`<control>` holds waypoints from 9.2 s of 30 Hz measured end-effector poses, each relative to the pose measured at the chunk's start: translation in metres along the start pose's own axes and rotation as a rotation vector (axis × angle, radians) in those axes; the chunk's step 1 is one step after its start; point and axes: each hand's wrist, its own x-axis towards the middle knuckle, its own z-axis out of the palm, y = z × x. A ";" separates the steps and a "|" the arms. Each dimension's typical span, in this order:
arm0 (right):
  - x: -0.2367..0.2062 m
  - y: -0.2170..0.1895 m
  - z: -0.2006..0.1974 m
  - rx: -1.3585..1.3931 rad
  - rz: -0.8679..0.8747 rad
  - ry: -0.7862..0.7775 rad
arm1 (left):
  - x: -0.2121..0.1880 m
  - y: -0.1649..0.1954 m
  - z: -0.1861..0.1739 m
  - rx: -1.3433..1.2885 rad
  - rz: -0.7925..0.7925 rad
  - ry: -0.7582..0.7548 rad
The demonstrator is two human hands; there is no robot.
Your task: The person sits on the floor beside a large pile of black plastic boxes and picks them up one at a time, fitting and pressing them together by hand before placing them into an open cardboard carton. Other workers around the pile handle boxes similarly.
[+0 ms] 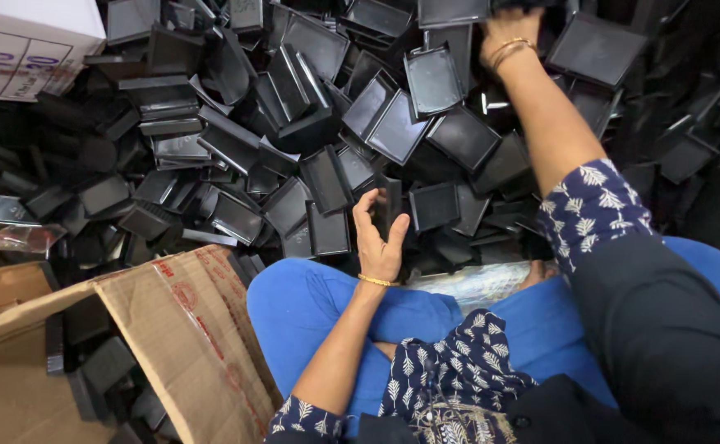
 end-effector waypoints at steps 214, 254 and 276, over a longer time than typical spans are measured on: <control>-0.247 -0.133 -0.076 0.531 -0.347 0.241 | 0.053 0.026 -0.202 -0.955 0.529 1.004; -0.229 -0.106 -0.078 3.101 0.105 -0.421 | 0.146 -0.028 -0.015 0.562 0.424 0.283; -0.230 -0.127 -0.086 2.932 -0.028 -0.459 | 0.096 0.034 -0.029 0.464 0.716 0.186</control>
